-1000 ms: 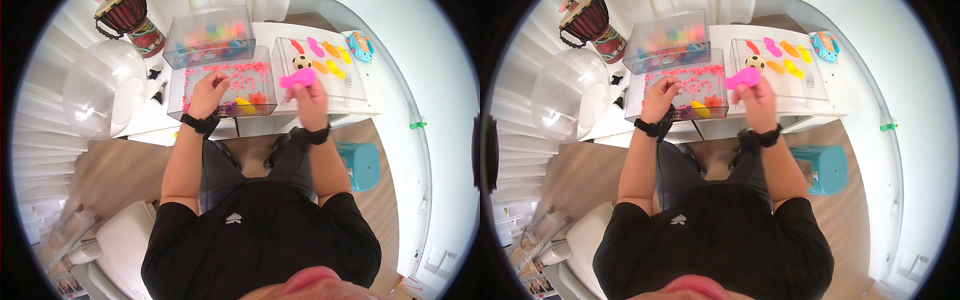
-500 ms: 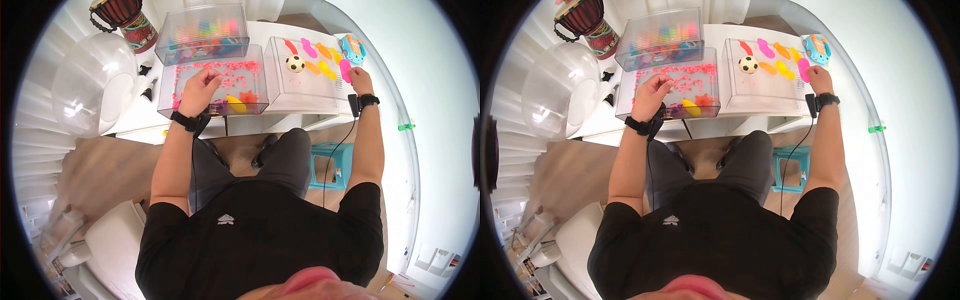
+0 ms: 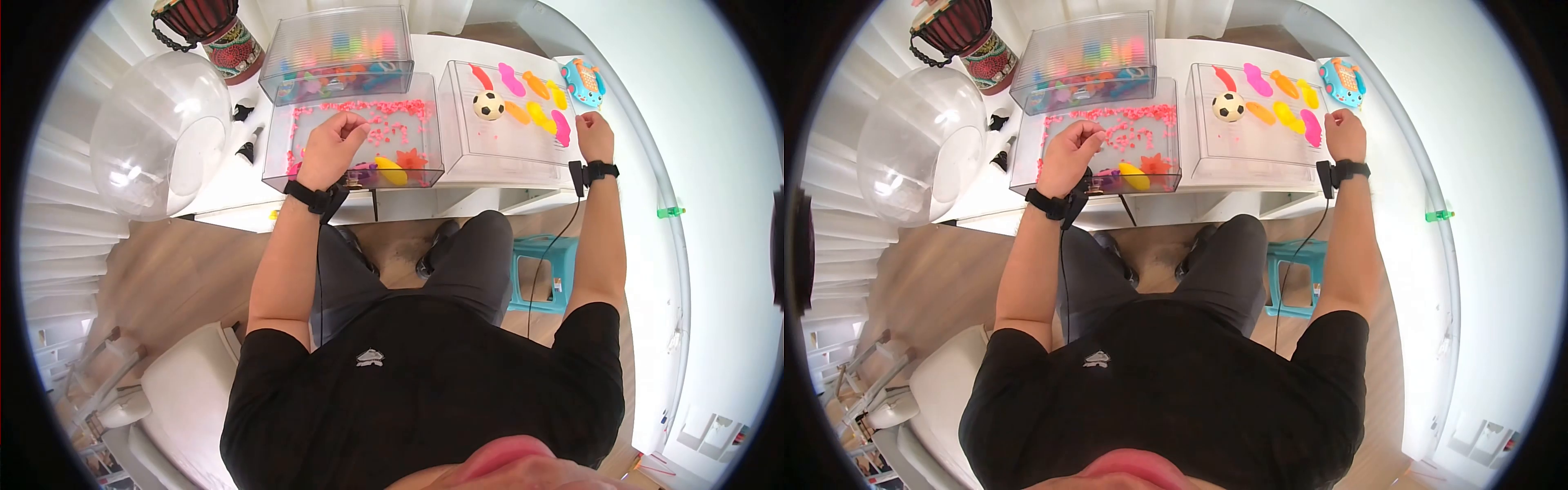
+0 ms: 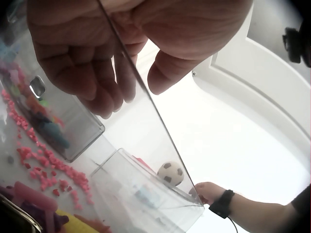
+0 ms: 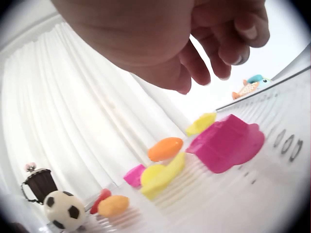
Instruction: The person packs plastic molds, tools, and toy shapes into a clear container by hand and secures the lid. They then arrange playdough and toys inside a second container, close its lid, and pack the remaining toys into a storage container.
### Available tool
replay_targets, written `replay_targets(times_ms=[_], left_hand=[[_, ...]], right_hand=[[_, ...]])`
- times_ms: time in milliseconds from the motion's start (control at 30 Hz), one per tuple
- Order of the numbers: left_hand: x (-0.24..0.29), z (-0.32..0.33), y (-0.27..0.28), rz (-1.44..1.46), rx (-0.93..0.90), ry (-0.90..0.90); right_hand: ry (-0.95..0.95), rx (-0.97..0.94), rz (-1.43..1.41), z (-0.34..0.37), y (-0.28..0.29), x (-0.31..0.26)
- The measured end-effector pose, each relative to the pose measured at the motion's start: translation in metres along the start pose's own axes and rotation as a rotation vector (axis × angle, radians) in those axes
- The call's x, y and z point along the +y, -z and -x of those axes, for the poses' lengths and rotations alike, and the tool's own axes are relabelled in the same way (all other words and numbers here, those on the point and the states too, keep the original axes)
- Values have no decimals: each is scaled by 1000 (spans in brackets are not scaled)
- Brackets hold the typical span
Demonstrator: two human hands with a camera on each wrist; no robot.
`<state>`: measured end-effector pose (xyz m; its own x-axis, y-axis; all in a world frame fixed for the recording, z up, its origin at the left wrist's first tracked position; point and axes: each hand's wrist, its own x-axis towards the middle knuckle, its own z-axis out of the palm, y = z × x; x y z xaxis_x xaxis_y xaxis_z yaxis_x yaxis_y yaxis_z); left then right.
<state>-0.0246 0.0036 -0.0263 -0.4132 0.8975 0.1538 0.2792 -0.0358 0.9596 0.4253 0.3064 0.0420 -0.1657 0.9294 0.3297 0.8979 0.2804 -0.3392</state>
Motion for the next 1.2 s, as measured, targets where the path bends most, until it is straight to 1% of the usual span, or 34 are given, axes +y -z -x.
replay_targets(times_ms=[33, 67, 133, 167, 200, 267, 300, 367, 433, 467, 533, 667, 733, 767, 833, 867, 933, 1000, 1067, 1133, 1200], left_hand=[[-2, -1, 0, 1, -8, -4], [-4, -2, 1, 2, -17, -7], [-1, -2, 2, 8, -39, 18], [2, -2, 3, 16, -64, 39], [4, -2, 3, 11, -66, 43], [7, -1, 3, 56, -67, 77], [7, -1, 3, 50, -67, 81], [5, -1, 4, 63, -66, 84], [1, -2, 6, 83, -69, 87], [0, -2, 6, 112, -79, 86], [3, -1, 7, 137, -74, 98], [4, -2, 9, 204, -54, 121], [5, -2, 9, 216, -47, 127], [5, -2, 9, 235, -40, 132], [5, -2, 9, 229, -31, 130], [5, -1, 9, 228, -24, 127], [5, -2, 10, 232, -30, 113], [6, -1, 12, 236, -38, 99], [8, 1, 15, 410, -5, 120], [13, 6, 25, 370, -10, 121], [25, 8, 40, 327, -21, 126]], right_hand=[[49, 84, -59, 9, 5, -11], [49, 81, -60, 18, 9, -25], [134, 173, -308, 40, 16, -59], [112, 116, -495, 55, 20, -80], [196, 121, -569, 64, 15, -91], [336, 22, -643, 90, 19, -127], [333, 19, -649, 102, 18, -144], [511, -183, -813, 122, 14, -177], [515, -373, -923, 141, 6, -205], [517, -377, -933, 147, -1, -218], [463, -554, -1071, 160, -19, -241], [464, -515, -1004, 164, -63, -270], [212, -599, -1143, 166, -73, -281], [213, -601, -1150, 166, -81, -281], [98, -611, -1228, 167, -98, -282], [95, -615, -1233, 167, -100, -282], [85, -559, -1163, 167, -102, -277], [78, -558, -1159, 168, -100, -275], [75, -552, -1156, 170, -103, -273], [254, -416, -1071, 171, -115, -271], [239, -409, -1078, 171, -115, -272]])
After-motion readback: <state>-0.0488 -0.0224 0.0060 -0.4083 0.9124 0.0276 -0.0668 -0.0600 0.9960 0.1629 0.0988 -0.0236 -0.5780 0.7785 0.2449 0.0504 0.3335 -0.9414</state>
